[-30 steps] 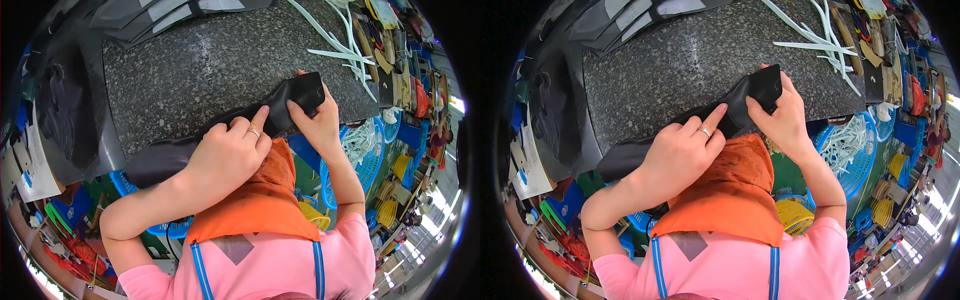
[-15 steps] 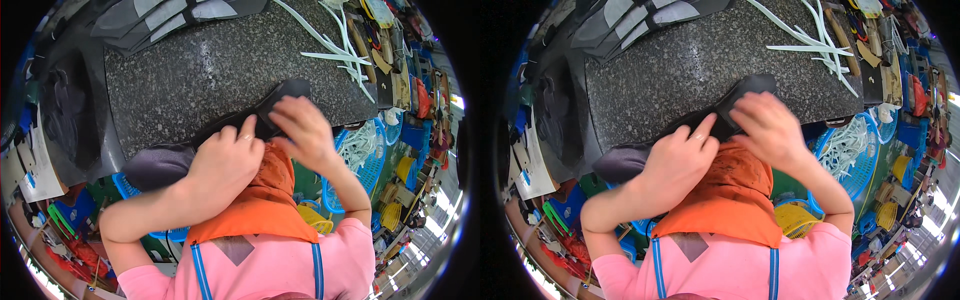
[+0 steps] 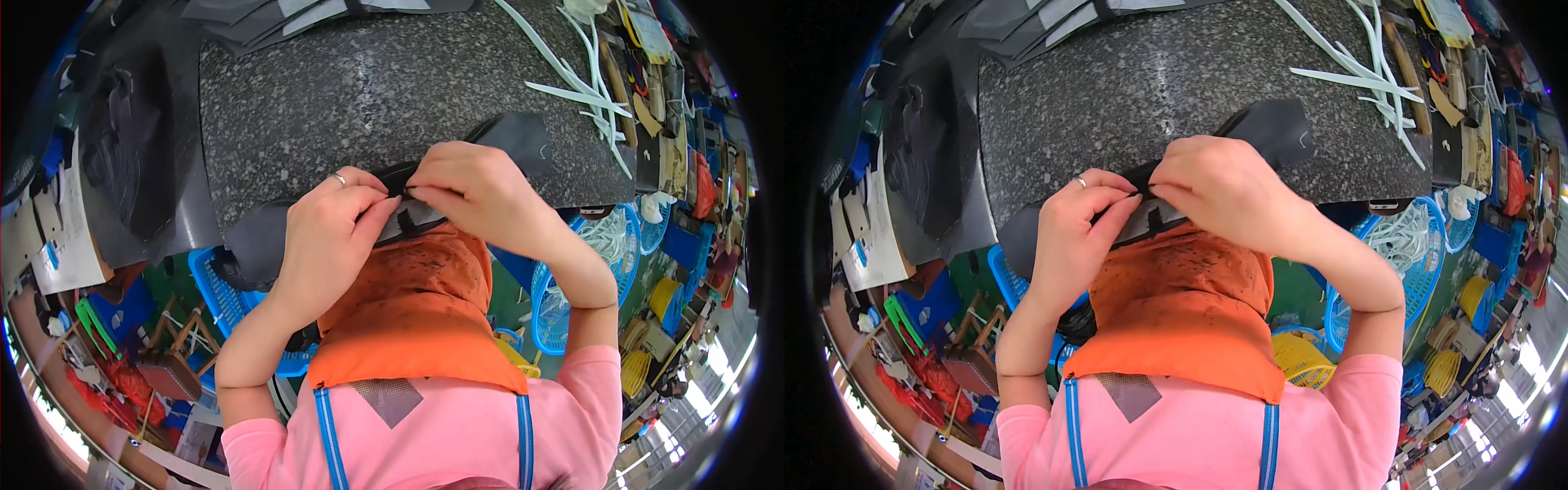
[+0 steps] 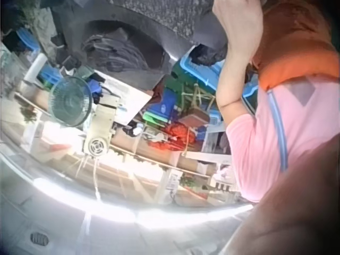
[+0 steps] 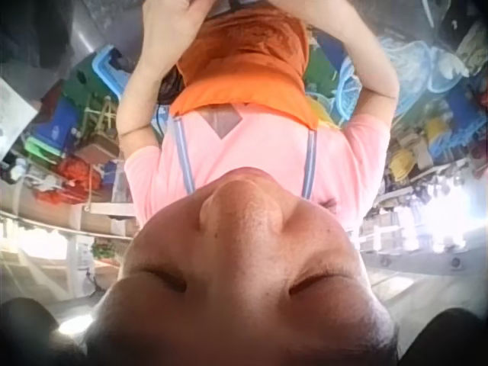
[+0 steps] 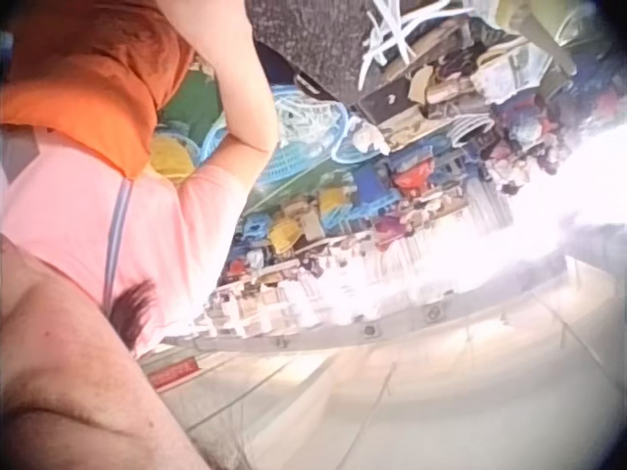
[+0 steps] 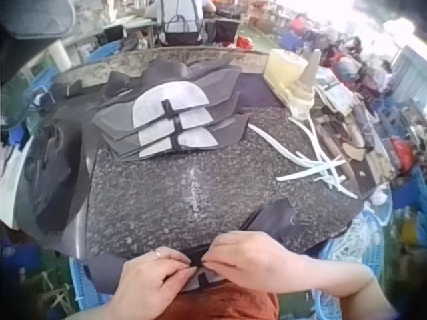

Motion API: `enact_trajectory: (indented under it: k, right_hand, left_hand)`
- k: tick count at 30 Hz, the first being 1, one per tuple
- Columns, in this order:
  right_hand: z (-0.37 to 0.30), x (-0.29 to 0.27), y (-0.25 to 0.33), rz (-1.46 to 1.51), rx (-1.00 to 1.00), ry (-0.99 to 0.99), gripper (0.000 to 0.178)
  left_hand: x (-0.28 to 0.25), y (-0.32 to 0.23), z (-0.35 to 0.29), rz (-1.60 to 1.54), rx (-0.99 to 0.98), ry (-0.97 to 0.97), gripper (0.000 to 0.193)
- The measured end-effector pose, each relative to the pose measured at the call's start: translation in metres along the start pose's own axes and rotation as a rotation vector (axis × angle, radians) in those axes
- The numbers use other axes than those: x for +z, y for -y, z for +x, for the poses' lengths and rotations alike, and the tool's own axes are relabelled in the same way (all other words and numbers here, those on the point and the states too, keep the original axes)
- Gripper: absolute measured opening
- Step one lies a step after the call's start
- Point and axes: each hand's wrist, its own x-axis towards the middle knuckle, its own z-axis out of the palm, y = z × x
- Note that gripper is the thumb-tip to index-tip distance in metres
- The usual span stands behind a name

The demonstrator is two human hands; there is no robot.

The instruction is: The person attaches white strips onto the edges of shoe upper leather pieces, folds and presses the edges by hand, and places the assembled pieces into a basket.

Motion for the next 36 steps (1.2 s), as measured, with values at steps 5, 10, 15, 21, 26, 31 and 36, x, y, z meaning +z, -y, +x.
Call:
enact_trajectory:
  k: [5, 10, 15, 21, 26, 31, 36]
  right_hand:
    - [0.002, -0.004, 0.0, 0.1, 0.023, 0.087, 0.008]
    - [0.0, 0.004, 0.004, -0.082, -0.041, 0.109, 0.009]
    - [-0.011, 0.006, 0.0, -0.081, -0.117, 0.061, 0.015]
    - [-0.024, 0.01, -0.002, -0.196, -0.265, 0.067, 0.026]
    - [-0.031, 0.014, -0.002, -0.318, -0.317, 0.031, 0.028]
    - [-0.011, 0.017, 0.016, -0.392, -0.186, 0.047, 0.017]
    - [-0.002, 0.003, 0.015, -0.029, -0.151, -0.186, 0.019]
  left_hand:
    - [-0.003, 0.005, -0.002, -0.064, -0.017, 0.088, 0.011]
    - [0.003, 0.005, -0.013, 0.285, 0.302, 0.122, 0.025]
    - [0.004, 0.015, -0.018, 0.411, 0.423, 0.082, 0.029]
    - [0.005, 0.007, -0.011, 0.372, 0.329, 0.099, 0.021]
    - [0.011, 0.011, -0.011, 0.213, 0.224, 0.012, 0.013]
    - [0.008, 0.015, -0.021, 0.463, 0.503, -0.037, 0.018]
    - [-0.04, -0.015, -0.032, 0.722, 0.518, -0.294, 0.05]
